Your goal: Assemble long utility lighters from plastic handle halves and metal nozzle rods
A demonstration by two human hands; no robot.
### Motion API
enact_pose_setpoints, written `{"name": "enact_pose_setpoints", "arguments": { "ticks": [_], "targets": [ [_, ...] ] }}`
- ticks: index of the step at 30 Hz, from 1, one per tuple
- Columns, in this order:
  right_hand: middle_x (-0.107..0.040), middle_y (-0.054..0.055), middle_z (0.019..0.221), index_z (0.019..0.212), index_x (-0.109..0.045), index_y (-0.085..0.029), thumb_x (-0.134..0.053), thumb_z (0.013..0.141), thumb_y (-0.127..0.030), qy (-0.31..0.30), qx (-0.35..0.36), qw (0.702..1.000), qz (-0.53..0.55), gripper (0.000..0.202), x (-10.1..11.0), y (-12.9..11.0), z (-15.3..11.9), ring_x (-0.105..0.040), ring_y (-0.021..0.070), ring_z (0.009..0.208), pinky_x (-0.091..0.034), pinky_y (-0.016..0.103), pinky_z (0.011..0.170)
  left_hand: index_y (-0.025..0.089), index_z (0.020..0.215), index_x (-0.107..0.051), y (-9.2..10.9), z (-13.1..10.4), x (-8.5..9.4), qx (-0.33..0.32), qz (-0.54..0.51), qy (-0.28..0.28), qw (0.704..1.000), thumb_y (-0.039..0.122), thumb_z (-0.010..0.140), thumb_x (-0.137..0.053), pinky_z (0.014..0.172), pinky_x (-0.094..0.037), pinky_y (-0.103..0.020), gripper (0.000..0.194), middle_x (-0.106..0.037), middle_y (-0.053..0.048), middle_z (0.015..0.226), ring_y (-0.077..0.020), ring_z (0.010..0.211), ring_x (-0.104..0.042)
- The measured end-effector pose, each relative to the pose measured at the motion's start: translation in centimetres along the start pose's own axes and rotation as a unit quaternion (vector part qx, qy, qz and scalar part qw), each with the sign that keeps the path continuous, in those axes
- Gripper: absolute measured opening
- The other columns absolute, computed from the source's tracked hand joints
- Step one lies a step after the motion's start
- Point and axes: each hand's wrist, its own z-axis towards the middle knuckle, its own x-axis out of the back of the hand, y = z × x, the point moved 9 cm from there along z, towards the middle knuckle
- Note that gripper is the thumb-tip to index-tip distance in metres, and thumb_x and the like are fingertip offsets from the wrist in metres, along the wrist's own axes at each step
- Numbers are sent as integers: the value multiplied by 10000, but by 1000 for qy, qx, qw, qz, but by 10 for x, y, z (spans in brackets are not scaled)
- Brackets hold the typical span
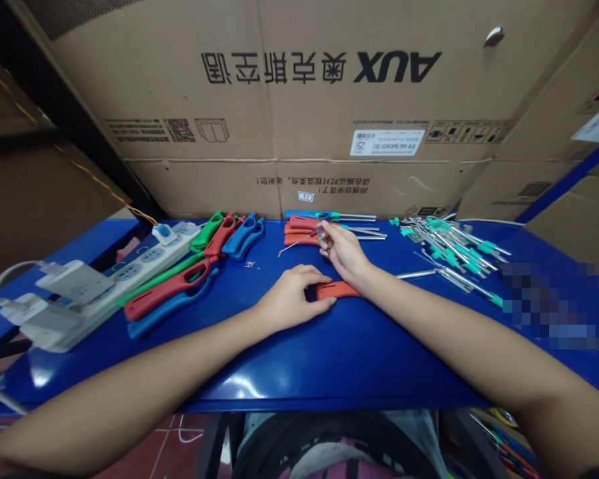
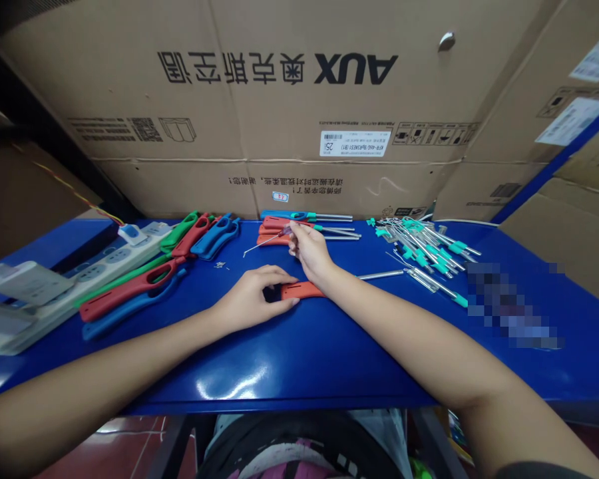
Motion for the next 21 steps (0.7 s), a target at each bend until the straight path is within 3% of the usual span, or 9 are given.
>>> {"name": "enact_pose_setpoints", "arguments": {
  "ticks": [3, 8, 12, 21],
  "targets": [
    [-490, -78, 610, 752, -518, -210, -753, 759, -493, 23, 2, 1000, 22, 369, 11, -5, 6, -417, 55, 457, -310, 204, 435, 159, 1077, -755, -19, 3, 1, 70, -98, 25, 992, 346, 814, -733, 788, -577, -334, 323, -756, -91, 1028, -199, 850, -702],
    [-450, -78, 574, 785, -497, -218, -678, 845, -521, 13, 39, 999, 5, 358, 19, -21, 12, -419, 66, 444, -313, 208, 437, 119, 1072, -731, -54, 5, 8, 194, -272, 107, 937, 392, 744, -789, 872, -579, -357, 430, -775, -108, 968, -203, 875, -723],
    [-433, -80, 566, 770, -494, -217, -657, 857, -492, 11, 55, 998, -4, 332, 20, -24, 10, -409, 65, 435, -298, 210, 427, 125, 1016, -731, -62, 6, 19, 200, -311, 160, 915, 415, 668, -848, 825, -587, -349, 468, -771, -88, 927, -188, 816, -712],
    [-414, -87, 524, 751, -500, -214, -666, 835, -465, 32, 30, 999, 14, 312, 24, -12, 12, -401, 66, 409, -273, 206, 404, 142, 894, -772, -61, 5, 27, 198, -282, 168, 924, 463, 706, -834, 694, -574, -284, 378, -778, -70, 836, -163, 707, -689]
  ]
}}
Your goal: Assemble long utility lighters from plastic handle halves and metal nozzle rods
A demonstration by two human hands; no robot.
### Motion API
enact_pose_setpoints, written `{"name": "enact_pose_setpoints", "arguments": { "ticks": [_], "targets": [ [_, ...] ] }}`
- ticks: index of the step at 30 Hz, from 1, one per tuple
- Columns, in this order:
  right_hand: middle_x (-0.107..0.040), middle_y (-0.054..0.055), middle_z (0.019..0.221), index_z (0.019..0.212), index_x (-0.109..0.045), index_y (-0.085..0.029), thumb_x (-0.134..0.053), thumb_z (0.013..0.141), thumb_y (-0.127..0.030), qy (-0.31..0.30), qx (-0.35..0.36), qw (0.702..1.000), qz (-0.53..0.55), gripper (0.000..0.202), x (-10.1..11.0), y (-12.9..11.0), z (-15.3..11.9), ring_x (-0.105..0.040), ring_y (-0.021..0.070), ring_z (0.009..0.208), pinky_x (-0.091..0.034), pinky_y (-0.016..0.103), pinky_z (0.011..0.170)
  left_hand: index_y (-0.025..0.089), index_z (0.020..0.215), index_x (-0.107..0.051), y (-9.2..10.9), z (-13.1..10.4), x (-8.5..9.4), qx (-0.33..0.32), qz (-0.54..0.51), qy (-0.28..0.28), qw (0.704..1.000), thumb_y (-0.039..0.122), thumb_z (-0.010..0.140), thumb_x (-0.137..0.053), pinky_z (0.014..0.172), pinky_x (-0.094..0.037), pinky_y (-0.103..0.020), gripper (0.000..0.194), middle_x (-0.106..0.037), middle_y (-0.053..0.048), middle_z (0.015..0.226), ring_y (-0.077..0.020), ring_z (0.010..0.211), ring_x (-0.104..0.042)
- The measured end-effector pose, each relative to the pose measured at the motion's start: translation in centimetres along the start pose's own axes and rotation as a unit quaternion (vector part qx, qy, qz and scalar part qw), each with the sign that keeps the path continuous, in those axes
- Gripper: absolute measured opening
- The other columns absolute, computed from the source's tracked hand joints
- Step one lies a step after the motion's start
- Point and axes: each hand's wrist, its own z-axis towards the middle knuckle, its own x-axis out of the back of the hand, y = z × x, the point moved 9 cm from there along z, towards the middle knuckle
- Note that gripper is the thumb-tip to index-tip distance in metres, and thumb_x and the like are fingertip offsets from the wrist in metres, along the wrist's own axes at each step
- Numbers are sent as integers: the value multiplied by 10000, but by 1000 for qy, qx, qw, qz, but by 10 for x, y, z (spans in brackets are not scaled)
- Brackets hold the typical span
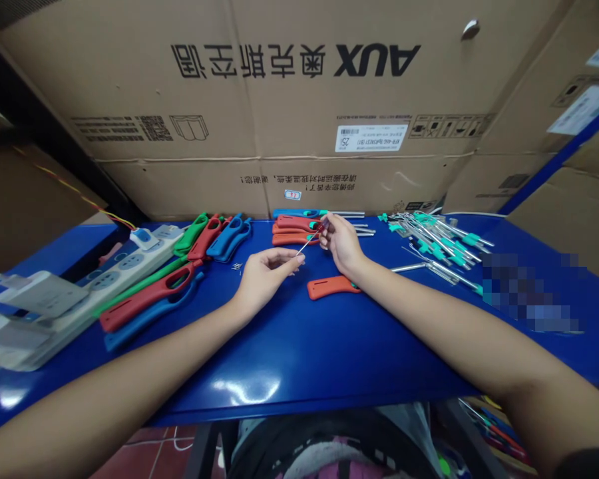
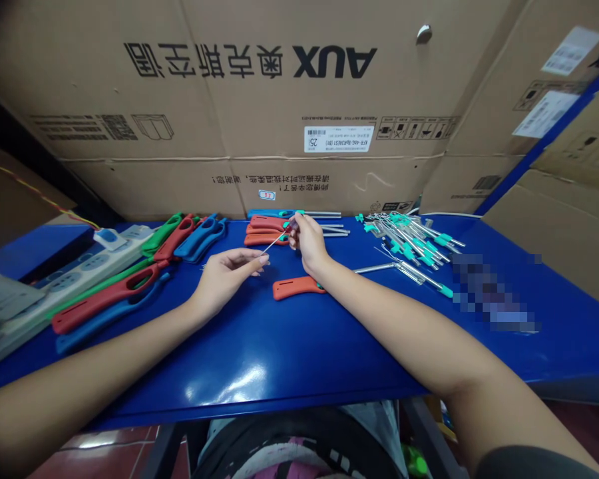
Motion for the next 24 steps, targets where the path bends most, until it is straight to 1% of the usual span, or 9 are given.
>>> {"name": "enact_pose_setpoints", "arguments": {
  "ticks": [5, 11, 18, 24],
  "targets": [
    [-414, -84, 515, 746, -502, -217, -657, 842, -460, 6, -7, 1000, 0, 304, 2, 2, 2, -392, 68, 401, -271, 208, 396, 148, 849, -782, 2, 0, 0, 4, 17, 1, 1000, 475, 703, -832, 683, -579, -295, 361, -779, -75, 791, -171, 675, -691],
    [-412, -83, 520, 746, -481, -222, -635, 863, -454, 1, -17, 1000, -4, 302, 2, 4, 3, -390, 70, 399, -272, 209, 396, 157, 844, -785, 3, 1, 0, -8, 33, -1, 999, 491, 720, -809, 661, -582, -298, 357, -785, -79, 797, -181, 669, -694],
    [-395, -83, 521, 747, -480, -219, -584, 898, -412, 7, -21, 1000, -9, 266, 4, 5, 4, -384, 69, 400, -271, 206, 400, 154, 836, -786, 3, 0, -2, -7, 31, -9, 999, 446, 738, -800, 675, -583, -294, 309, -784, -77, 798, -167, 656, -691],
    [-393, -84, 523, 743, -475, -221, -590, 898, -414, 6, -11, 1000, -21, 273, 3, 4, 2, -387, 71, 399, -275, 207, 400, 155, 835, -789, 3, 0, -2, -4, 34, -8, 999, 436, 740, -797, 673, -585, -298, 296, -784, -77, 793, -171, 655, -693]
  ]
}}
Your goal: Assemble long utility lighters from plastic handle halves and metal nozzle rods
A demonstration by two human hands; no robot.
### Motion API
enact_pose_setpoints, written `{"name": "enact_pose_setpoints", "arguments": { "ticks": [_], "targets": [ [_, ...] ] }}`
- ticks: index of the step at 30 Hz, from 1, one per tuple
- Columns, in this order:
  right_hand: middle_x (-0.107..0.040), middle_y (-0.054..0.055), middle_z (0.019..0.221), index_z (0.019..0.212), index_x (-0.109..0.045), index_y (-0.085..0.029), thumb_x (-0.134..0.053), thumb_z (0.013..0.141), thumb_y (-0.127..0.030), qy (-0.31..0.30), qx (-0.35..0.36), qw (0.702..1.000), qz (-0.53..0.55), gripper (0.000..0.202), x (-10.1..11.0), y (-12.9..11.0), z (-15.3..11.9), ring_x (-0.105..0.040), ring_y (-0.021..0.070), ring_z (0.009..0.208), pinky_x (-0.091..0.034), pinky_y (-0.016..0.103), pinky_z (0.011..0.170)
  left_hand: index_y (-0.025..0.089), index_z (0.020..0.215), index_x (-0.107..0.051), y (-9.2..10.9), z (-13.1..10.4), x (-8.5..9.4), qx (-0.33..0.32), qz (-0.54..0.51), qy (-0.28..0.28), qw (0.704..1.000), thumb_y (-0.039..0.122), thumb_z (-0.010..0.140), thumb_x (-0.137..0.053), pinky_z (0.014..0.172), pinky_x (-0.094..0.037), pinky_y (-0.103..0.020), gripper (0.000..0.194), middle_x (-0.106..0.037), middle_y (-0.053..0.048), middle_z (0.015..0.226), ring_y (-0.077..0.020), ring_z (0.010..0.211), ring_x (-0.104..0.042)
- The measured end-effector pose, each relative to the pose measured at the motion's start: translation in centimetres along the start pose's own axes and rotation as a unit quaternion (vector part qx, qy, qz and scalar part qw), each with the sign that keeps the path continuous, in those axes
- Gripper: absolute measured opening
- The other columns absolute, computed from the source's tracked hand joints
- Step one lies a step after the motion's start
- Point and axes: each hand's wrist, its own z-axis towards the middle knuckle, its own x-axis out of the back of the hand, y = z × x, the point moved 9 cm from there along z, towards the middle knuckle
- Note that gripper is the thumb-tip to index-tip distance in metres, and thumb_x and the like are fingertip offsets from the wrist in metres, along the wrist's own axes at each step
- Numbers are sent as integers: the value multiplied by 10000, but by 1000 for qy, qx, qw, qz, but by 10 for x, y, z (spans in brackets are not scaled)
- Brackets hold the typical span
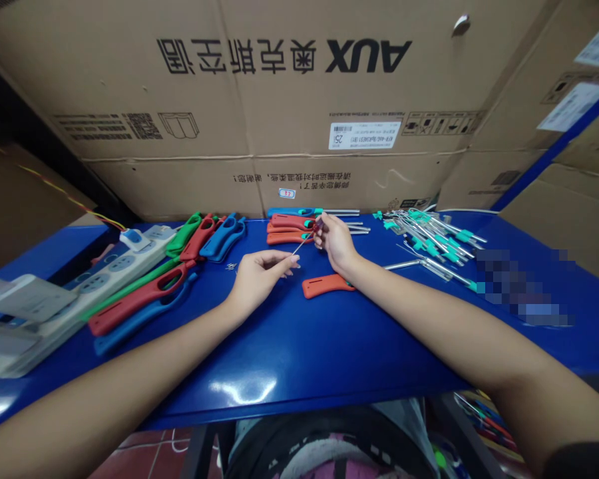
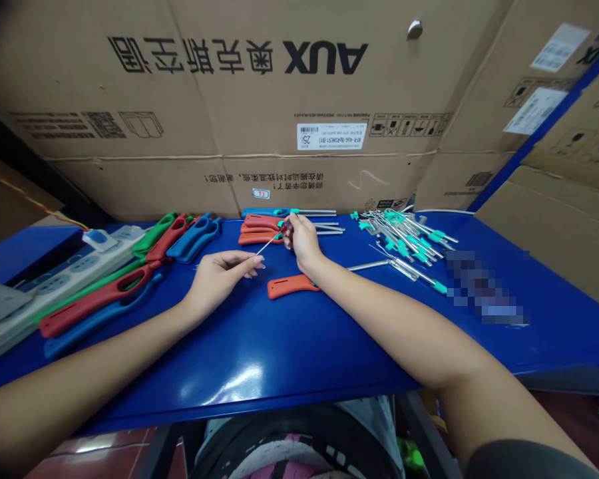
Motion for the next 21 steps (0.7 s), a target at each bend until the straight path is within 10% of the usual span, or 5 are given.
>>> {"name": "enact_pose_setpoints", "arguments": {
  "ticks": [21],
  "targets": [
    [-614, -45, 672, 1053, -558, -250, -609, 917, -483, -46, 205, 972, -102, 274, -23, -43, -30, -485, 84, 491, -423, 228, 491, 162, 785, -796, -3, -5, -8, 11, 81, -39, 996, 424, 734, -778, 587, -530, -274, 268, -774, -64, 723, -168, 578, -665]
  ]
}}
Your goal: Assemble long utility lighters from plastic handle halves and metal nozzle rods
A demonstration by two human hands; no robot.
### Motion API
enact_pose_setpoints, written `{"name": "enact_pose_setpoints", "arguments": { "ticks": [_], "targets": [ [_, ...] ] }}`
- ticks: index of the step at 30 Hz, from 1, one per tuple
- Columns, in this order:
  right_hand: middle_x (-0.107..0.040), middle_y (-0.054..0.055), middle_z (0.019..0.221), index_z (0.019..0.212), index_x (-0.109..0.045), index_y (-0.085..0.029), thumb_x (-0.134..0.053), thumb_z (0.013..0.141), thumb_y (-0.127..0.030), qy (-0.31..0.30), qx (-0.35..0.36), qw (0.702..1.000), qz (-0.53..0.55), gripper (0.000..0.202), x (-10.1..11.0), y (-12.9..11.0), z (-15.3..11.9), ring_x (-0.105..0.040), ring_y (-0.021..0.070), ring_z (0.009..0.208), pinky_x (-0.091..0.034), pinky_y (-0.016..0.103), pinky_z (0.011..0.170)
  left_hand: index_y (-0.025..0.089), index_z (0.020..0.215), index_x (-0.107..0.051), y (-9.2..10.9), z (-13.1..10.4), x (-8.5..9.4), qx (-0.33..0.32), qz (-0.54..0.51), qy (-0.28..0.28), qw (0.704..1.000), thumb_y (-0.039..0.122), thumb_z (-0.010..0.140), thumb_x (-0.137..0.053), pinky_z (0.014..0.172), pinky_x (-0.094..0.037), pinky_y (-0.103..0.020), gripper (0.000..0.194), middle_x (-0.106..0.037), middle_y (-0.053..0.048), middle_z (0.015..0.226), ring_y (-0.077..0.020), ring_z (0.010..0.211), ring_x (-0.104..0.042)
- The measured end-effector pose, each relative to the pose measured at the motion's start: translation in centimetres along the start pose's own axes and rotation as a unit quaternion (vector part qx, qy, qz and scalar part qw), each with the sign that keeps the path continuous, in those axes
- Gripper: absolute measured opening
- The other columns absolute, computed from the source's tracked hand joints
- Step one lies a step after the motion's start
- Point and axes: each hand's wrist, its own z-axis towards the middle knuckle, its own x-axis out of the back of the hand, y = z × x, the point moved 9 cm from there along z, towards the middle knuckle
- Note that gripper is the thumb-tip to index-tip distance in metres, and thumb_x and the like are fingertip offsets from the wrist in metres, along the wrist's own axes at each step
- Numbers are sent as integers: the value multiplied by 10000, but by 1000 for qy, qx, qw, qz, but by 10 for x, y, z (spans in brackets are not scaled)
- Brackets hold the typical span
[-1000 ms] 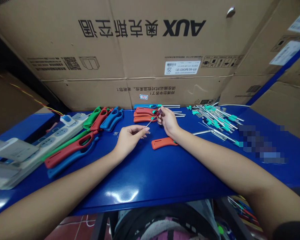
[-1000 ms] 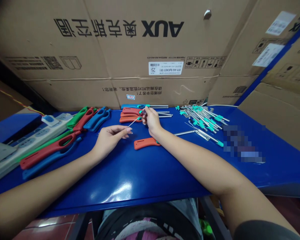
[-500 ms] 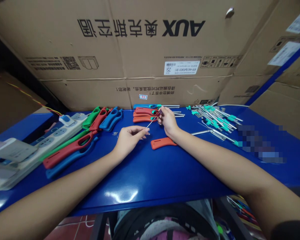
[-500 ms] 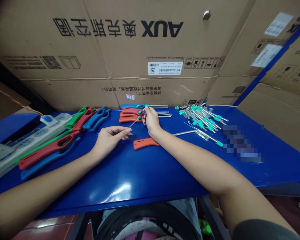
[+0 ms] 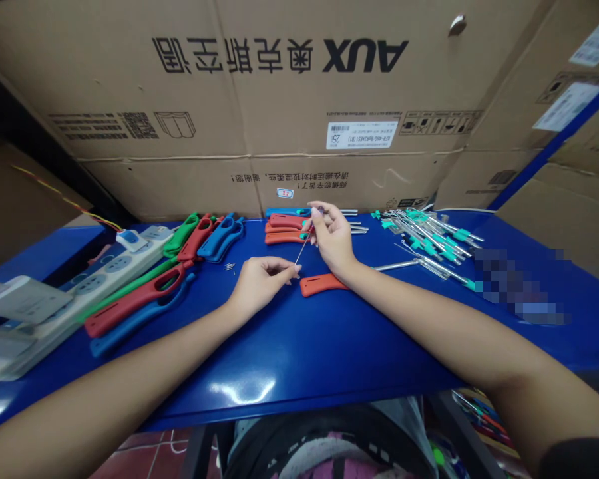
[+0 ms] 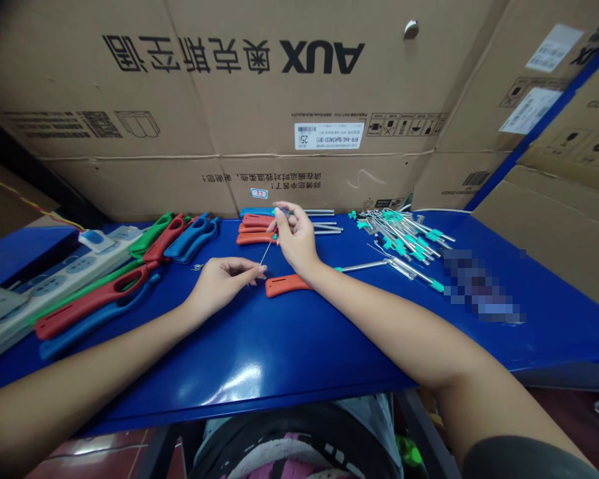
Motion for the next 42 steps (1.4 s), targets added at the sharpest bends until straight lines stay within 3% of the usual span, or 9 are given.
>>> {"name": "enact_pose_setpoints", "arguments": {
  "ticks": [4, 8, 13, 18, 25, 29, 33, 42],
  "targets": [
    [-608, -23, 735, 1174, -559, -269, -646, 904, -469, 6, 80, 995, -53, 348, -1, -14, -7, -594, 133, 655, -508, 267, 621, 162, 826, -800, 0, -2, -1, -8, 22, -3, 1000, 443, 752, -765, 617, -533, -282, 293, -784, -62, 762, -191, 639, -695],
    [-618, 23, 854, 1316, -520, -265, -512, 986, -486, -18, 164, 982, -92, 397, -7, -25, -15, -601, 148, 701, -529, 291, 604, 184, 854, -804, 1, -1, 1, -35, 36, 5, 999, 437, 778, -752, 708, -550, -302, 270, -797, -54, 841, -223, 771, -729],
    [-639, 55, 957, 1459, -392, -288, -420, 1033, -440, -57, 194, 972, -121, 453, -15, -28, -21, -620, 151, 728, -571, 304, 639, 200, 842, -799, 6, 1, 4, -82, 54, 20, 995, 415, 793, -754, 763, -552, -324, 225, -792, -50, 870, -223, 805, -722],
    [-614, 39, 917, 1448, -412, -282, -477, 1013, -428, -29, 220, 960, -169, 464, -15, -30, -24, -626, 157, 726, -590, 319, 665, 188, 789, -777, 16, 0, 2, -152, 44, 9, 987, 377, 802, -756, 763, -547, -322, 191, -754, -65, 870, -203, 815, -700],
    [-579, -2, 805, 1377, -480, -262, -523, 992, -382, -25, 258, 944, -206, 405, -18, -42, -31, -520, 115, 557, -527, 281, 548, 172, 904, -751, 15, -4, -8, -152, 44, -34, 987, 393, 811, -755, 801, -565, -337, 240, -758, -73, 941, -207, 855, -707],
    [-596, 1, 824, 1359, -488, -256, -522, 992, -368, -27, 268, 942, -201, 385, -18, -45, -33, -533, 117, 576, -531, 285, 563, 155, 1055, -721, 22, -11, -16, -176, 113, -61, 976, 385, 741, -818, 903, -564, -378, 401, -759, -95, 1060, -241, 969, -711],
    [-609, 2, 833, 1346, -498, -247, -525, 989, -354, -30, 271, 942, -198, 374, -19, -48, -32, -548, 120, 597, -540, 285, 576, 144, 1071, -703, 24, -15, -23, -202, 158, -88, 962, 311, 749, -793, 933, -565, -391, 373, -758, -104, 1078, -245, 974, -723],
    [-641, 10, 877, 1360, -486, -262, -510, 996, -313, -39, 326, 918, -223, 368, -21, -57, -37, -553, 120, 596, -554, 292, 578, 156, 980, -717, 24, -7, -13, -211, 176, -50, 960, 196, 749, -747, 871, -580, -355, 236, -767, -67, 990, -213, 888, -723]
  ]
}}
